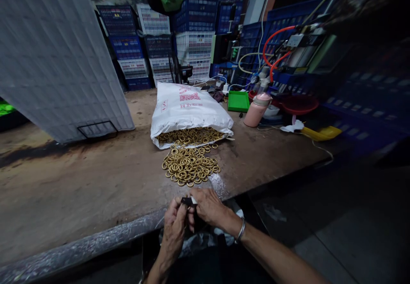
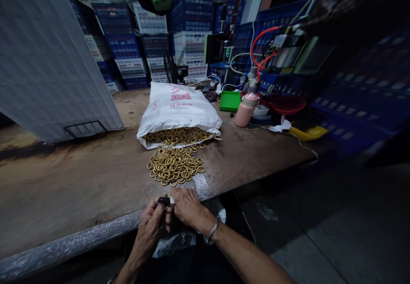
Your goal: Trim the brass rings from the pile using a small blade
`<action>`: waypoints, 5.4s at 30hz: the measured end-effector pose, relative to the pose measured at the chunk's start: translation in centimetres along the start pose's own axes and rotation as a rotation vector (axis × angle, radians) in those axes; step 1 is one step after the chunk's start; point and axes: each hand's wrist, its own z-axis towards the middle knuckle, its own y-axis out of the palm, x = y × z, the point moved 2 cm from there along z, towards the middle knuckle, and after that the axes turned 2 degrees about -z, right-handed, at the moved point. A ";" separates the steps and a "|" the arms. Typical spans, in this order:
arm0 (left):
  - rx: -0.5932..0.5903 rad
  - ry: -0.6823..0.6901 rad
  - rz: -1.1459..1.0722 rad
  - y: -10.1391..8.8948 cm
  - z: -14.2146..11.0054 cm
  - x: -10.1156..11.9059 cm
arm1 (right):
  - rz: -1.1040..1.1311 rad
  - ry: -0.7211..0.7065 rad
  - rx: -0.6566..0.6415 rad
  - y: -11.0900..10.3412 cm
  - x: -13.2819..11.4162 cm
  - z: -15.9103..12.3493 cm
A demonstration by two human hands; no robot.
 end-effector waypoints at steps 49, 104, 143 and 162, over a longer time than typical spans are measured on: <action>0.110 -0.049 -0.126 -1.4 1.8 1.3 | 0.660 0.064 0.093 0.5 -0.8 3.5; 0.048 -0.241 -0.535 -2.5 1.4 1.1 | 0.004 0.093 0.206 0.6 1.0 3.7; 0.098 -0.087 -0.073 -0.9 2.3 1.4 | 0.718 0.096 0.035 -0.5 -0.7 3.2; 0.060 -0.058 -0.131 -1.3 1.7 1.2 | -0.092 -0.002 0.017 0.6 -0.2 2.3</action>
